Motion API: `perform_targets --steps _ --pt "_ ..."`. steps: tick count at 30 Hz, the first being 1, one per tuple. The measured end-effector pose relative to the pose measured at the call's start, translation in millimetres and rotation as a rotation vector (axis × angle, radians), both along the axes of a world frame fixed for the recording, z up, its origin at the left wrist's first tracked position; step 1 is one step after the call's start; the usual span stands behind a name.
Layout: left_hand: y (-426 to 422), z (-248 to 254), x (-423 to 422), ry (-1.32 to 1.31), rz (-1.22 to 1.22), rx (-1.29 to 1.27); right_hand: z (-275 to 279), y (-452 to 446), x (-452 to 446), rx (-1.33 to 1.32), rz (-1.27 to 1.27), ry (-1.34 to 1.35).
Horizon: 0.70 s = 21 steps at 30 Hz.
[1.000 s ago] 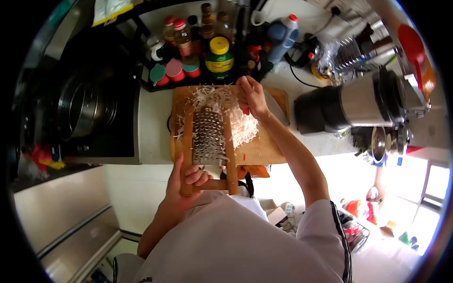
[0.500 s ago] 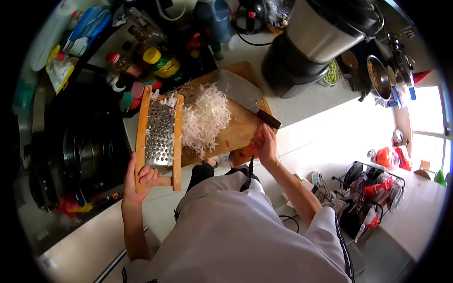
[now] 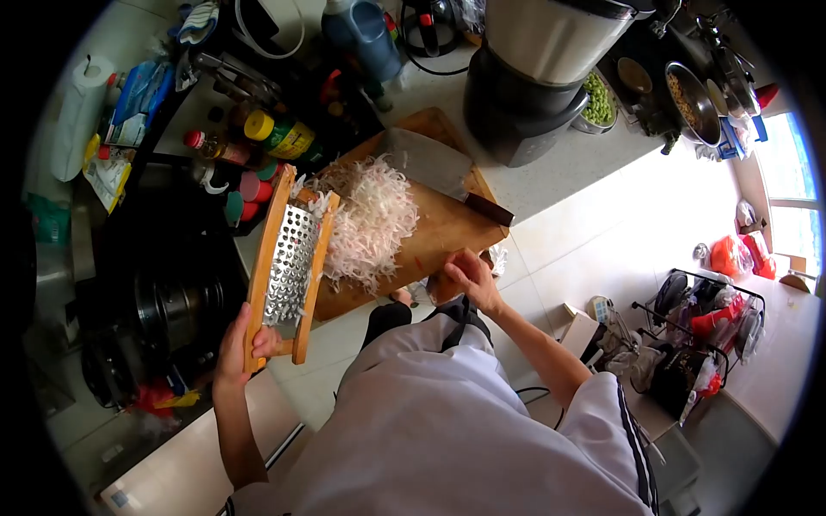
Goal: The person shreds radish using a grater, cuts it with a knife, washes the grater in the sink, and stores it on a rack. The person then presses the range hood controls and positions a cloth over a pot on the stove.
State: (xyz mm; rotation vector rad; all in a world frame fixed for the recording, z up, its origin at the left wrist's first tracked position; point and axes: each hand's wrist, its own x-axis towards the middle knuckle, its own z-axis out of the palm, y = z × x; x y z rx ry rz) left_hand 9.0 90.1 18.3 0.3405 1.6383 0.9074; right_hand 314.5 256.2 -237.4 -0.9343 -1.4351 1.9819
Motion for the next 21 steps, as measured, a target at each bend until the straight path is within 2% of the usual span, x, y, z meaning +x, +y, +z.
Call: perform_targets --steps 1,4,8,11,14,17,20,21 --pt "-0.3 1.9 0.5 0.009 -0.002 -0.002 -2.0 -1.7 0.5 0.025 0.046 0.011" --pt "-2.9 4.0 1.3 0.055 -0.012 -0.005 7.6 -1.5 6.0 0.389 0.204 -0.094" --pt "-5.7 5.5 1.0 0.06 -0.03 -0.034 -9.4 -4.0 6.6 0.437 0.216 -0.063" --pt "-8.0 3.7 -2.1 0.054 -0.047 -0.045 4.5 9.9 7.4 0.491 0.198 -0.206" --pt "-6.6 7.8 -0.8 0.071 -0.054 -0.051 43.3 49.3 -4.1 1.159 -0.032 -0.529" --pt "-2.8 14.4 1.4 0.076 -0.073 -0.043 35.8 85.9 -12.2 1.294 -0.042 -0.833" --pt "-5.0 19.2 1.1 0.084 -0.082 -0.044 11.6 109.1 -14.6 0.993 0.186 -1.032" --pt "-8.2 19.0 -1.6 0.08 -0.094 -0.038 5.9 114.6 -14.5 1.045 0.191 -1.054"
